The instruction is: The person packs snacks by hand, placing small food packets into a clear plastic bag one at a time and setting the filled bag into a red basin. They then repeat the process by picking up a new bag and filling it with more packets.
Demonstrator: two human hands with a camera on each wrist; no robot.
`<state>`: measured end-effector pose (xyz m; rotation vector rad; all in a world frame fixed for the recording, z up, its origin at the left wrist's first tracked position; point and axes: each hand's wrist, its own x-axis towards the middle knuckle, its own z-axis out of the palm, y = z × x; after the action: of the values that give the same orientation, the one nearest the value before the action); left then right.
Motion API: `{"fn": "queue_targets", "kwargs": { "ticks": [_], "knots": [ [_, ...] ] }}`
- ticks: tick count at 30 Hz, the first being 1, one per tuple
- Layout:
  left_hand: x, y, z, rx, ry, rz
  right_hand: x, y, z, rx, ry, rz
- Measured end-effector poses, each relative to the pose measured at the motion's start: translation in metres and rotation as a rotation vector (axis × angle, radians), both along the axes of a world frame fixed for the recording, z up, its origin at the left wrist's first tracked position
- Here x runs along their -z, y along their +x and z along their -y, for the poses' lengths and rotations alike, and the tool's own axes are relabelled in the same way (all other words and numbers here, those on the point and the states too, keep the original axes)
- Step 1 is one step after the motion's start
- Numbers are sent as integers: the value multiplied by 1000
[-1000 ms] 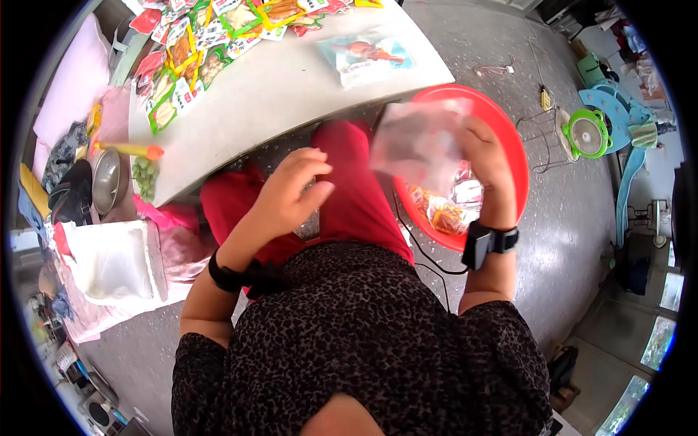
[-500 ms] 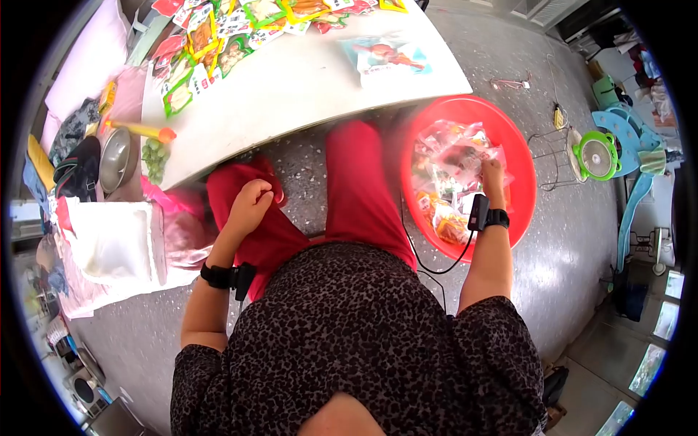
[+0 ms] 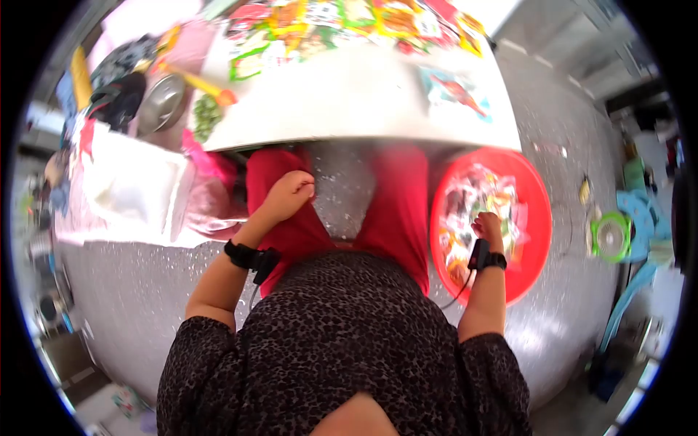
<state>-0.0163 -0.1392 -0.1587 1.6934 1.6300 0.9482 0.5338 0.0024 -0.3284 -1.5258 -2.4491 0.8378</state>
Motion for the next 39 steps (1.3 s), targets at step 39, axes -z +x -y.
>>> {"fn": "queue_targets", "kwargs": {
  "ticks": [39],
  "knots": [
    [-117,-189,95,-932,347,-735,-152,-318,7,-3,547,-565]
  ]
}}
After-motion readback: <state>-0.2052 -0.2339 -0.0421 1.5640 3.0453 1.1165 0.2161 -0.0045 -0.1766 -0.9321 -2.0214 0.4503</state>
